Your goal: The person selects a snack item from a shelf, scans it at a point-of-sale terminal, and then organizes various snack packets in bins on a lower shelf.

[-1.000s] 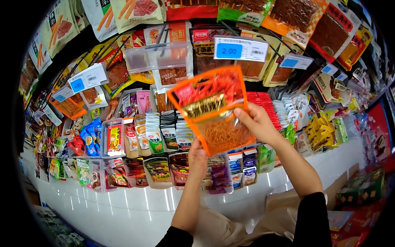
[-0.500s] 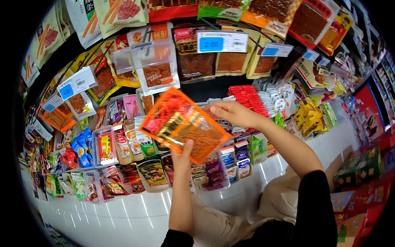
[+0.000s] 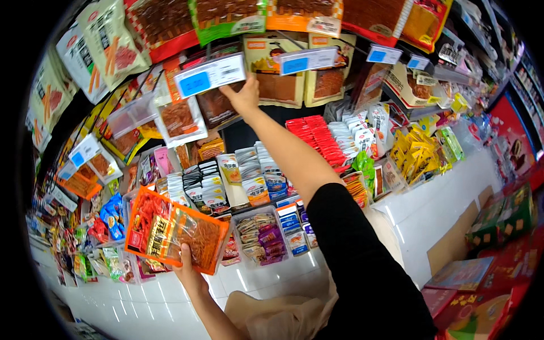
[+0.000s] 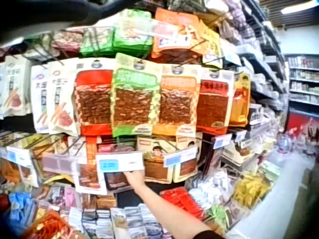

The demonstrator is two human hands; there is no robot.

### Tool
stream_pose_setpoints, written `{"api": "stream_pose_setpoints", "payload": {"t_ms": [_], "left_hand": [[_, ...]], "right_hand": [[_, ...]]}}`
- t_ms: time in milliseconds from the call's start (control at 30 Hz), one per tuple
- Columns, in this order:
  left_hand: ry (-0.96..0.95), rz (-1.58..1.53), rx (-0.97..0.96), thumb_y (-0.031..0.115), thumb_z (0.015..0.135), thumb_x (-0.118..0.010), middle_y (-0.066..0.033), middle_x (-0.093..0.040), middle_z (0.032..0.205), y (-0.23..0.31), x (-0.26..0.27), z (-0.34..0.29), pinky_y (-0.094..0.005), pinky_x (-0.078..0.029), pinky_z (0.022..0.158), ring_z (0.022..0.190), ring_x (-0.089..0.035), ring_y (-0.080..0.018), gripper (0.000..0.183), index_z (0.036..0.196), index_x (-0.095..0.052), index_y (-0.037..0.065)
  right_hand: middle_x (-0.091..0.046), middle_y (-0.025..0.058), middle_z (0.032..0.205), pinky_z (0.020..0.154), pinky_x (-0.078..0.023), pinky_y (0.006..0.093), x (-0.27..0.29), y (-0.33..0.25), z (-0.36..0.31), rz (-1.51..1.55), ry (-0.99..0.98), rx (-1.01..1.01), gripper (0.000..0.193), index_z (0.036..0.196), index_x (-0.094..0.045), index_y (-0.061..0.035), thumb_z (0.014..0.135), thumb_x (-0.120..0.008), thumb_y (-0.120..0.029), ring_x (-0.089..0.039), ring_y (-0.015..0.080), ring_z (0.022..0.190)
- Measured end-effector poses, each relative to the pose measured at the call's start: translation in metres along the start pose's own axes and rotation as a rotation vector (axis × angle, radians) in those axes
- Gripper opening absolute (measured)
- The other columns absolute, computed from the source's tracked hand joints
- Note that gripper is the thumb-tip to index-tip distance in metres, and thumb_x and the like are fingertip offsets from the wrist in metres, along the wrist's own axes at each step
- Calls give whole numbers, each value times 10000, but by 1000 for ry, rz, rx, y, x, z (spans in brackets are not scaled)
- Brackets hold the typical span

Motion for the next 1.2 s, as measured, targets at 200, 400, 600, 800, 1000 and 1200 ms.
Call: {"api": "stream_pose_setpoints", "payload": {"t_ms": [200,400,600,800,1000,1200], "left_hand": [[-85,29,-36,128,826,-687,-109,-521,1206,-27,-31,2,-347,-404,941,1053,-521,-195,557,1286,-395,10],[-266,72,194,112,834,-674,-87,-526,1173,-51,-65,-6,-332,-422,915,1023,-532,-185,508,1271,-429,25],[-371,222,179,221,882,-632,-49,-591,1059,-70,-62,-12,-294,-428,859,970,-542,-133,360,1166,-543,17],[-391,193,262,280,895,-615,-45,-596,1053,-50,-51,-22,-284,-431,838,949,-538,-121,382,1150,-546,4],[-390,62,274,229,901,-610,-37,-596,1035,-55,-70,-20,-266,-447,798,928,-554,-117,317,1127,-564,11],[-369,80,278,222,896,-615,-64,-574,1130,-56,-84,-20,-299,-420,894,1029,-532,-148,390,1200,-516,-2]], "right_hand": [[-467,231,1221,953,-375,452,8,2,-2,28,-193,-23,714,1263,-461,-24,738,-694,-448,-450,397,1138],[-556,228,1117,920,-402,393,27,-28,-14,158,-390,59,538,1192,-494,-3,809,-652,-345,-525,362,1060],[-575,139,1155,914,-404,330,60,-35,-12,277,-501,-64,439,1219,-460,-7,896,-596,-271,-532,199,1051],[-532,73,1222,971,-339,301,52,-44,-34,241,-609,-135,506,1280,-423,-35,919,-558,-363,-462,149,1121],[-571,70,1126,900,-403,286,64,-34,-33,256,-572,-78,465,1235,-457,-26,907,-584,-330,-517,142,1022],[-589,86,1099,862,-446,292,91,1,-24,320,-617,-112,366,1176,-515,-1,924,-552,-263,-558,163,990]]}}
Point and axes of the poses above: each hand's wrist, its own z-axis towards the middle knuckle, its own x-axis out of the back of the hand, y = z × x, the point moved 4 cm from there along z, towards the middle knuckle
